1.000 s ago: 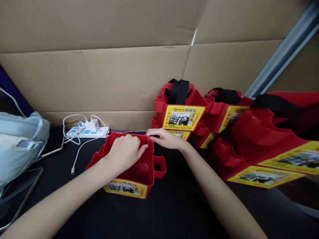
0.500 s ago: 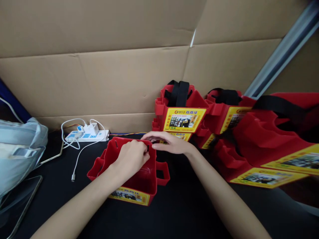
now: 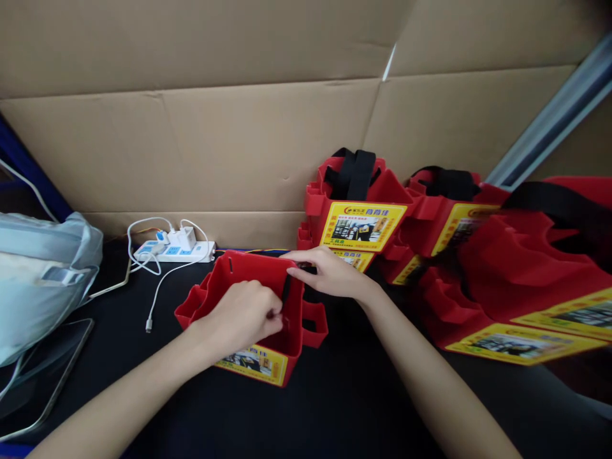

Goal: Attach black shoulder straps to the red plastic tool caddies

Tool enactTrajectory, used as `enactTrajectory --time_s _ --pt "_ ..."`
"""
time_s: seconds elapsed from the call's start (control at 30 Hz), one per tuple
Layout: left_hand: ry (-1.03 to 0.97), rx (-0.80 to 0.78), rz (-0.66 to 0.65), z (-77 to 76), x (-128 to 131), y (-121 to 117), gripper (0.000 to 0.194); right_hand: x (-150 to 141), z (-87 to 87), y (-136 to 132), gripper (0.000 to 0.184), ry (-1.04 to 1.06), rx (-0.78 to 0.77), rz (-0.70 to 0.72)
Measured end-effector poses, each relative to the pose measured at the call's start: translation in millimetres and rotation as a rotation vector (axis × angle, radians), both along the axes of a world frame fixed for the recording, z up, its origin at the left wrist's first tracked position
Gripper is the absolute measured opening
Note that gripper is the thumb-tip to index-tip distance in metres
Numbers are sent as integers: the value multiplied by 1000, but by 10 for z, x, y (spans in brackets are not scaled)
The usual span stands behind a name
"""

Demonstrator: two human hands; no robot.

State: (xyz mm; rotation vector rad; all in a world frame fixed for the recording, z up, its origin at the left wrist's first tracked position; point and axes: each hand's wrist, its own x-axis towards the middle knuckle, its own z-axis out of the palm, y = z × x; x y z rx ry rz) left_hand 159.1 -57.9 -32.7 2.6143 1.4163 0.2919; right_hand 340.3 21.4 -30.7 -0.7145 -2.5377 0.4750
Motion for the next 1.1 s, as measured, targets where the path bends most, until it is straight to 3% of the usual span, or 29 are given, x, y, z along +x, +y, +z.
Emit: enactTrajectory --time_s 0.2,0.3,0.37,0.43,0.57,0.67,0.77,0.87,0.9,1.0,1.1 --pt "8 -154 -10 400 -751 -331 23 23 19 29 27 9 -24 -17" --pt "-107 59 198 547 -881 -396 19 11 -4 46 26 27 -32 -10" --pt "-154 231 271 549 -724 -343 30 -7 -28 50 25 38 -34 -18" --pt "-98 298 200 470 -419 -221 36 -24 -46 48 25 48 -30 -27" --pt "145 260 176 222 174 87 29 -36 -48 29 25 55 -29 -42" --pt "180 184 191 155 245 217 20 -26 -35 19 25 48 -30 -45" --pt "99 13 12 285 -92 145 13 -10 -32 25 25 22 -20 -60" --pt "52 -361 -293 535 -674 -95 11 -4 -36 37 26 3 -23 -68" --pt "57 -415 -302 615 -859 -175 8 -6 -37 39 26 1 -28 -63" --pt "17 -336 -29 745 -1153 -279 18 -19 -32 33 26 4 -38 -64" --pt "-71 -203 91 663 -895 -139 44 -35 -26 10 25 8 -35 -73"
